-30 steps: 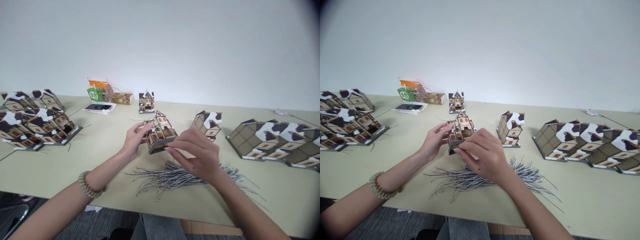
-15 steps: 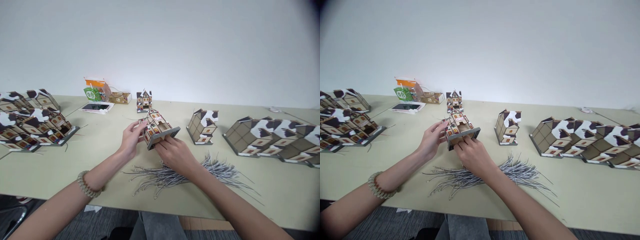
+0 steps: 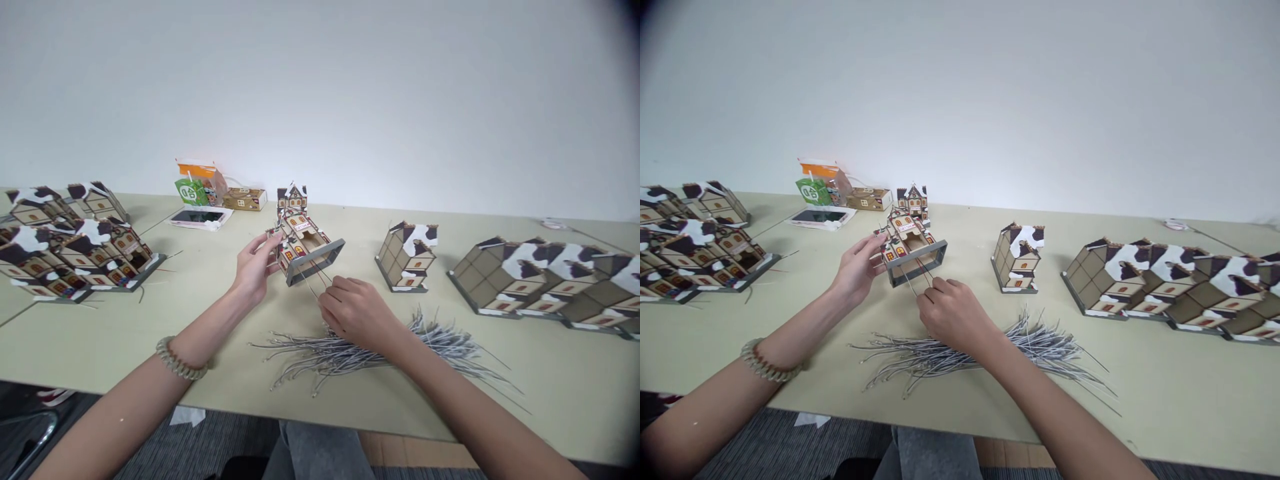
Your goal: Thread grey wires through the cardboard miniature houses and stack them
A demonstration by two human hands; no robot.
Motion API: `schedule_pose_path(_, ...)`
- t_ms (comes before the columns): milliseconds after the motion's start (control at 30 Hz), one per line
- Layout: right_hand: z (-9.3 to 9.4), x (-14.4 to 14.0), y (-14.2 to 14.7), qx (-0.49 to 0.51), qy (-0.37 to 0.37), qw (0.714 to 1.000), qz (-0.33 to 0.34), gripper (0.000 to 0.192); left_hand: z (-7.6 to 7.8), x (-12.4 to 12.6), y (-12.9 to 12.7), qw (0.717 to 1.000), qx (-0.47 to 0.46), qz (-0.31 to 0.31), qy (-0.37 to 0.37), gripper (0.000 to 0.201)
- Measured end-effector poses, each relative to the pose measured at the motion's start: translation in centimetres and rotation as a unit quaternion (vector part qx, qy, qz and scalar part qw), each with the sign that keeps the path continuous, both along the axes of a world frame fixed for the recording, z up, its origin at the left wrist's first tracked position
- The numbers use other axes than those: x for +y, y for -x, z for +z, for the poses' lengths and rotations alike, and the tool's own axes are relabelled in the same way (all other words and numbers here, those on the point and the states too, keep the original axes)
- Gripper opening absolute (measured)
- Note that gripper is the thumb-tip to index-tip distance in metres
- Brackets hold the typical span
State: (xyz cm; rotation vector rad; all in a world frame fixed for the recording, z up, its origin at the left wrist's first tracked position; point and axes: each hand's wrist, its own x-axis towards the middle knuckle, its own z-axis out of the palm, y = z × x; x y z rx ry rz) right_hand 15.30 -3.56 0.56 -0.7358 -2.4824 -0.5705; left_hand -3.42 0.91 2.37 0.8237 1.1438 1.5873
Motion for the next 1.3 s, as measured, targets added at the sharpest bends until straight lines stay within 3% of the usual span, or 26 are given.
schedule_pose_path(300, -0.1, -0.3, -0.1, -0.030, 0.066, 0.997, 0.026, 0.021, -0.2, 1.0, 1.2, 1.000, -0.010, 0.016, -0.005, 0.041)
schedule_pose_path(700, 0.3, -0.4, -0.3, 0.030, 0.094, 0.993, 0.063, 0.021, -0.7, 1.5, 1.5, 1.000, -0.009, 0.000, 0.003, 0.039)
schedule_pose_path(933, 0.2, 0.0, -0.5, -0.043, 0.158, 0.986, 0.000, 0.018, -0.2, 1.6, 1.9, 0.997, -0.075, -0.031, -0.009, 0.023)
schedule_pose_path(1100, 0.2, 0.0, -0.1, -0.096, 0.193, 0.976, -0.021, 0.018, 0.4, 1.2, 1.7, 0.997, -0.064, -0.049, 0.004, 0.021)
schedule_pose_path(1300, -0.2, 0.0, -0.2, -0.120, 0.178, 0.976, -0.024, 0.018, 1.4, 0.7, 1.6, 0.995, -0.072, -0.066, 0.021, 0.017)
